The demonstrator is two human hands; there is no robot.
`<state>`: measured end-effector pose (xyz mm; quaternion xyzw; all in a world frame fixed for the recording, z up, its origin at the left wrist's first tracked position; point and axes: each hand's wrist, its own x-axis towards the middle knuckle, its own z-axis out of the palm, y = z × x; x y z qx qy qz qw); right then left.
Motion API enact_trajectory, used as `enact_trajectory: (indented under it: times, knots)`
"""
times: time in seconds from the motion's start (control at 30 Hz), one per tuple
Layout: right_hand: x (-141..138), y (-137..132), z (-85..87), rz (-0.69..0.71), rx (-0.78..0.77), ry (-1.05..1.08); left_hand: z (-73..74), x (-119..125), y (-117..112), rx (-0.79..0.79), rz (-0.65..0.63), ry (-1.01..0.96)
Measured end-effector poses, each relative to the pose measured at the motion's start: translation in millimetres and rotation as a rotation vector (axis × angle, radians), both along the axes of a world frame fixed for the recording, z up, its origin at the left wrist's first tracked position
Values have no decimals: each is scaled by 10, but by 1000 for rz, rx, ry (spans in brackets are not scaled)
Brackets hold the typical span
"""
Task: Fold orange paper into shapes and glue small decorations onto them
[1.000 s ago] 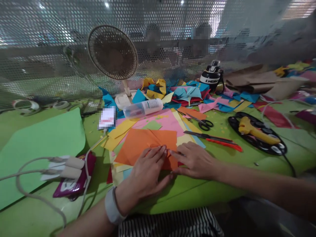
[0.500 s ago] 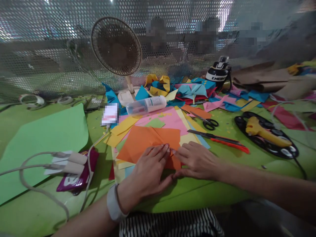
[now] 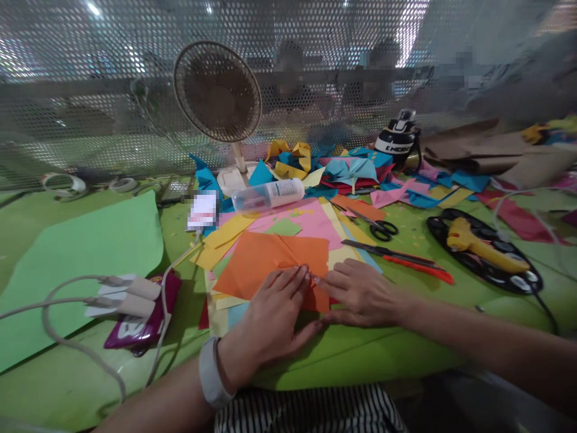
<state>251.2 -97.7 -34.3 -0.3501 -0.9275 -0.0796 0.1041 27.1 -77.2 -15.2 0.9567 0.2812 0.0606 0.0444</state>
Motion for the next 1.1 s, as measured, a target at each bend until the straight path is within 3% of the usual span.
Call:
enact_trajectory:
  times: [0.2, 0.5, 1.1]
  knots:
    - [1, 23, 11, 0, -25, 36, -45, 2, -58, 107, 94, -11]
    - [-2, 4, -14, -33, -39, 43, -176, 19, -97, 175, 107, 5]
    - [-49, -26, -25, -59, -34, 36, -110, 40, -91, 199, 58, 53]
